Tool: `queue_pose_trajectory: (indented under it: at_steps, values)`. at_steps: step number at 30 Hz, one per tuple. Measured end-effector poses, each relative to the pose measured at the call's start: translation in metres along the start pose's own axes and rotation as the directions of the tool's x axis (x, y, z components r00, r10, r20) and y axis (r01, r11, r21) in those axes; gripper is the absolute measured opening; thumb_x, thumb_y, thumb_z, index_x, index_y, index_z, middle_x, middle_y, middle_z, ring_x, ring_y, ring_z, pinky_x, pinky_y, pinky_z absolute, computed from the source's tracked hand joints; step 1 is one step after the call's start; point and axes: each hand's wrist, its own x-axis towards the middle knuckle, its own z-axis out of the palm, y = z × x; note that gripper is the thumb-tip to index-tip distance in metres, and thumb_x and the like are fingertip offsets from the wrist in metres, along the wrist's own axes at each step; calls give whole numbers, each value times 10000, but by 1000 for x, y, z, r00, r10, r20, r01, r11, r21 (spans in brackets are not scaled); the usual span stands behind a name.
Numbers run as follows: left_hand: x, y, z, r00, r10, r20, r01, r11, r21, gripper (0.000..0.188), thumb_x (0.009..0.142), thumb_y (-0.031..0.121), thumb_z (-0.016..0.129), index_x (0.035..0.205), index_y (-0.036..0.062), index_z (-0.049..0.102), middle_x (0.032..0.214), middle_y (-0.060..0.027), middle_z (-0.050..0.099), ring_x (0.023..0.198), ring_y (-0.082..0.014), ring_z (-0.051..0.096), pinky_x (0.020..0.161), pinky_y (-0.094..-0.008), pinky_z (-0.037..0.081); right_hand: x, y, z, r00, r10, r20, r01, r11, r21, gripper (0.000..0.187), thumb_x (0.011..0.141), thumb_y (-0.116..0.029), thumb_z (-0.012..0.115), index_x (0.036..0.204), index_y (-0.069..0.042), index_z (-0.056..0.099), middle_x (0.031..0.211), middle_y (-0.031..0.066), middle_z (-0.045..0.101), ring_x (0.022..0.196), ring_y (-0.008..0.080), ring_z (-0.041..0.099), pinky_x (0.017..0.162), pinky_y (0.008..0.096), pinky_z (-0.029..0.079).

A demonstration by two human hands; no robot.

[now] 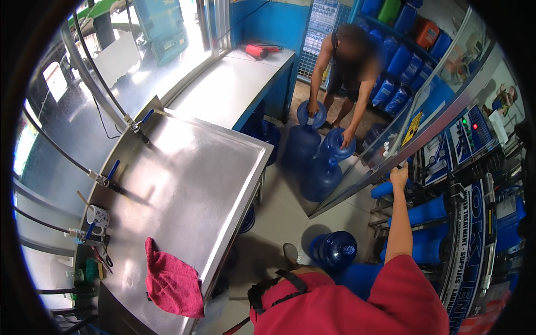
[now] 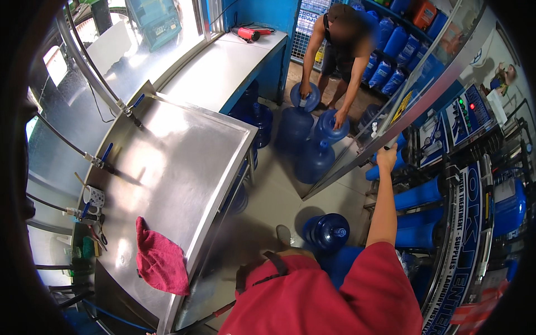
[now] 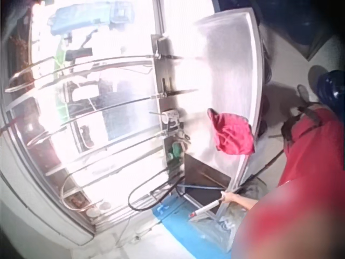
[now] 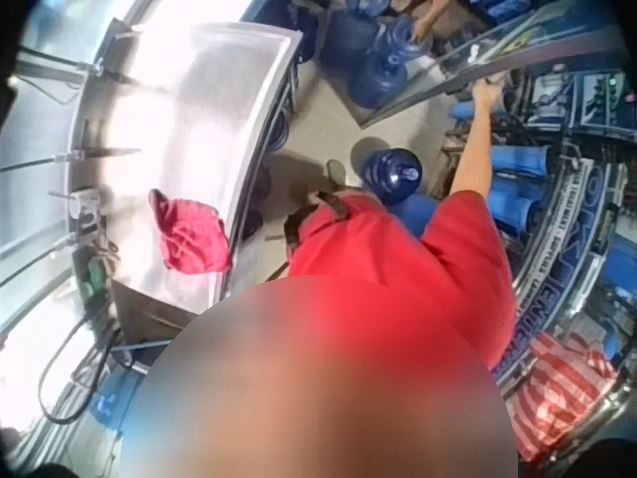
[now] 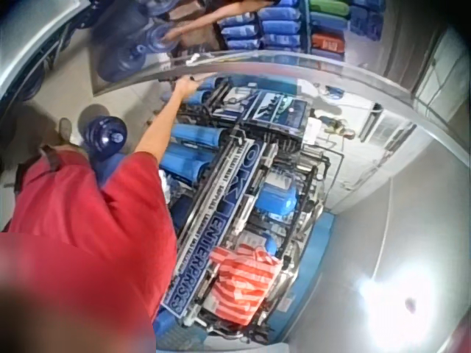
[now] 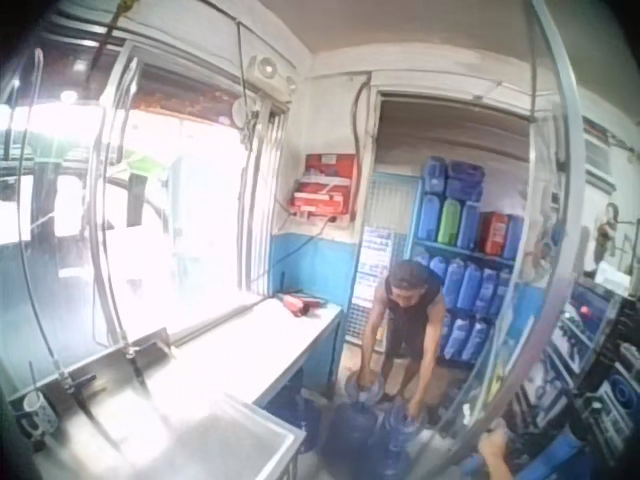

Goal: The person mops the floor around large blue water jugs using a mop, then picks up and stacks the jugs in groups. The person moves jugs from the floor to a stacked arrangement near a counter and continues mopping the cleared area.

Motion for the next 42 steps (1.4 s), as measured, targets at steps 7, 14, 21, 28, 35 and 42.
queue_pose_trajectory:
  at_steps: [7, 14, 21, 28, 35, 42]
  values:
    - [-31, -35, -13, 950, 268, -162, -212, 931, 298, 713, 720, 367, 841, 1069, -146, 491, 953, -260, 541, 839, -381, 538, 746, -489, 466, 11, -2, 21, 994, -104, -43, 105, 994, 15, 837, 854, -445, 648, 1469, 25, 329, 1285, 302, 560, 1135, 401, 598, 955, 436, 469]
    - [-60, -38, -16, 911, 365, -192, -297, 904, 306, 1141, 625, 539, 886, 1259, -199, 291, 1199, -403, 394, 1112, -504, 453, 960, -578, 392, 11, 2, 21, 986, -169, 8, 164, 963, 213, 844, 858, -409, 643, 1478, 41, 289, 1102, 330, 638, 949, 414, 670, 817, 423, 522]
    - [-189, 92, 46, 866, 245, -437, -154, 960, 234, 909, 724, 515, 826, 1221, -117, 403, 1266, -329, 400, 1066, -419, 518, 934, -514, 441, -6, 1, 9, 966, -250, -69, 259, 941, 216, 764, 886, -289, 642, 1480, 38, 290, 1013, 289, 665, 802, 320, 698, 705, 400, 525]
    - [-415, 347, 181, 313, 784, 536, -298, 617, -728, 134, 872, -27, 535, 962, 0, 630, 952, -114, 685, 890, -238, 660, 834, -345, 512, -3, 9, 18, 966, -249, -63, 256, 915, 312, 623, 893, -198, 628, 1419, 38, 393, 1040, 256, 669, 882, 295, 673, 776, 376, 494]
    - [-670, 526, 264, -764, 630, -138, 350, 226, -909, 871, 859, 219, 697, 1517, -24, 180, 1568, -220, 235, 1465, -349, 227, 1180, -483, 216, 11, 60, 16, 867, -494, 59, 498, 863, -87, 372, 950, -149, 579, 1271, 38, 561, 1193, 181, 630, 1083, 274, 594, 973, 359, 454]
    - [-767, 487, 231, -728, 429, -534, 667, 263, -697, 1156, 843, 525, 626, 1398, -254, -24, 1485, -467, 32, 1457, -505, -12, 1176, -564, 53, -29, 115, -12, 962, -267, -62, 268, 964, -1, 368, 946, -217, 513, 1221, 20, 575, 1174, 178, 627, 1067, 269, 596, 952, 377, 464]
